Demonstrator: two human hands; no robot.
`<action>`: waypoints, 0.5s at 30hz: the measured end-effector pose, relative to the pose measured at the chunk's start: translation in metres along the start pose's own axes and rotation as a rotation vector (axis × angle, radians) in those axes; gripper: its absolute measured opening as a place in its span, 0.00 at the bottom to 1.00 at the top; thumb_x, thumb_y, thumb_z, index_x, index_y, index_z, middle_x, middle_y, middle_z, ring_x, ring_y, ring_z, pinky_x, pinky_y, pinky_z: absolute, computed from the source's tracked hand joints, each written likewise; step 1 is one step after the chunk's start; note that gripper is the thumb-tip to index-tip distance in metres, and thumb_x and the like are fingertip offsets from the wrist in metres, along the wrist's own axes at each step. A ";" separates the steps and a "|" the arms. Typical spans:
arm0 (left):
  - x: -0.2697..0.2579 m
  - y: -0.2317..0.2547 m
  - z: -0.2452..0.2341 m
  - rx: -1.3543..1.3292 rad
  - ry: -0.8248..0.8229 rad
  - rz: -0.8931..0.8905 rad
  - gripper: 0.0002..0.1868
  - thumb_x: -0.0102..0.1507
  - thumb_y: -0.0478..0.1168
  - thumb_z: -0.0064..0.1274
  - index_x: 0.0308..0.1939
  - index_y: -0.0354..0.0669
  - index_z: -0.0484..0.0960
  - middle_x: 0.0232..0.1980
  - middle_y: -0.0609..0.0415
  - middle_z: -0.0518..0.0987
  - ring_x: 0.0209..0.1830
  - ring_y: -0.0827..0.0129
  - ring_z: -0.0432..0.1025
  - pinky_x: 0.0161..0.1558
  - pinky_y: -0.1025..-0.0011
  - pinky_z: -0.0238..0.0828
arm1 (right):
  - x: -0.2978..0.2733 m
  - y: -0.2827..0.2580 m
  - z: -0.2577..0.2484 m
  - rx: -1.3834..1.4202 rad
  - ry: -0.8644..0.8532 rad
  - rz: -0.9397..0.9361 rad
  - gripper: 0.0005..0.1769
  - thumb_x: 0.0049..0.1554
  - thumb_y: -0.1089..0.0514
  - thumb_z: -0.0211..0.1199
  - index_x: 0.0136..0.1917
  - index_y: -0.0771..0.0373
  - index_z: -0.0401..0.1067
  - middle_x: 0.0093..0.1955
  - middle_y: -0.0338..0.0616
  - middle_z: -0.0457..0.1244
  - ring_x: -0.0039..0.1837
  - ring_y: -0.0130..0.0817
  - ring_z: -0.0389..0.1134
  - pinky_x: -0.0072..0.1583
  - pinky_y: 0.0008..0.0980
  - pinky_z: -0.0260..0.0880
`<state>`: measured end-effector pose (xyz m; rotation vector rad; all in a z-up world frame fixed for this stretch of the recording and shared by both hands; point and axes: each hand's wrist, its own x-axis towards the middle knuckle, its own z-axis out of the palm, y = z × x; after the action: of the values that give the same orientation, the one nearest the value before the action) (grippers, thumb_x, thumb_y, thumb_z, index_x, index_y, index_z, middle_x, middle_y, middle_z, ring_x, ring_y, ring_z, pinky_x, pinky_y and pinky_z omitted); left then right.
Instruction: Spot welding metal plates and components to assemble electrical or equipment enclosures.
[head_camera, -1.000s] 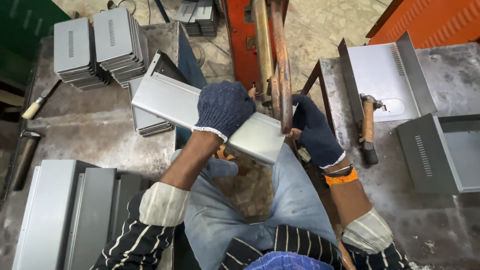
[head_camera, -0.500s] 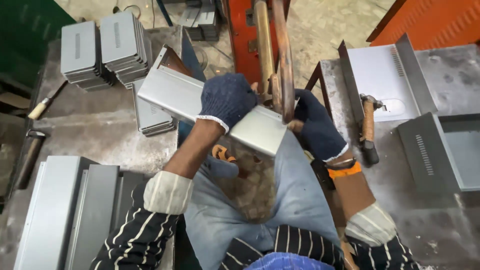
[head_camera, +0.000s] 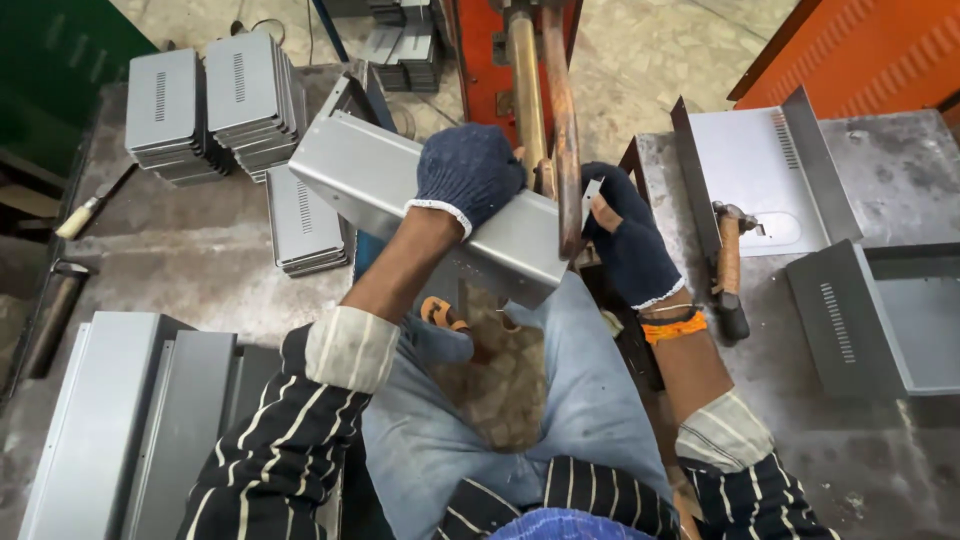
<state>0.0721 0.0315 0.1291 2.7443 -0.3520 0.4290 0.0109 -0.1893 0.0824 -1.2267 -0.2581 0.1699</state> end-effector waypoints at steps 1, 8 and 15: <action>0.002 -0.002 0.000 0.010 0.003 0.011 0.19 0.58 0.53 0.57 0.27 0.40 0.86 0.30 0.37 0.81 0.31 0.43 0.77 0.37 0.48 0.73 | 0.001 -0.003 0.003 0.007 -0.014 -0.018 0.17 0.66 0.58 0.53 0.68 0.59 0.65 0.60 0.34 0.62 0.60 0.23 0.63 0.61 0.25 0.65; 0.000 -0.010 0.018 0.003 -0.004 0.044 0.18 0.58 0.52 0.57 0.27 0.41 0.86 0.30 0.39 0.82 0.33 0.43 0.77 0.37 0.47 0.72 | 0.004 0.021 -0.019 -0.008 -0.019 -0.015 0.17 0.67 0.59 0.57 0.68 0.62 0.66 0.59 0.34 0.59 0.58 0.24 0.59 0.59 0.25 0.62; -0.008 -0.007 0.006 -0.001 -0.034 0.041 0.17 0.58 0.51 0.56 0.27 0.42 0.86 0.30 0.39 0.81 0.32 0.43 0.77 0.37 0.47 0.72 | -0.008 0.021 -0.007 0.039 0.013 0.031 0.17 0.64 0.57 0.56 0.66 0.60 0.64 0.54 0.33 0.60 0.56 0.24 0.62 0.58 0.27 0.65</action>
<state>0.0683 0.0367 0.1187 2.7505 -0.4171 0.3931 0.0059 -0.1908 0.0599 -1.1930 -0.2232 0.1933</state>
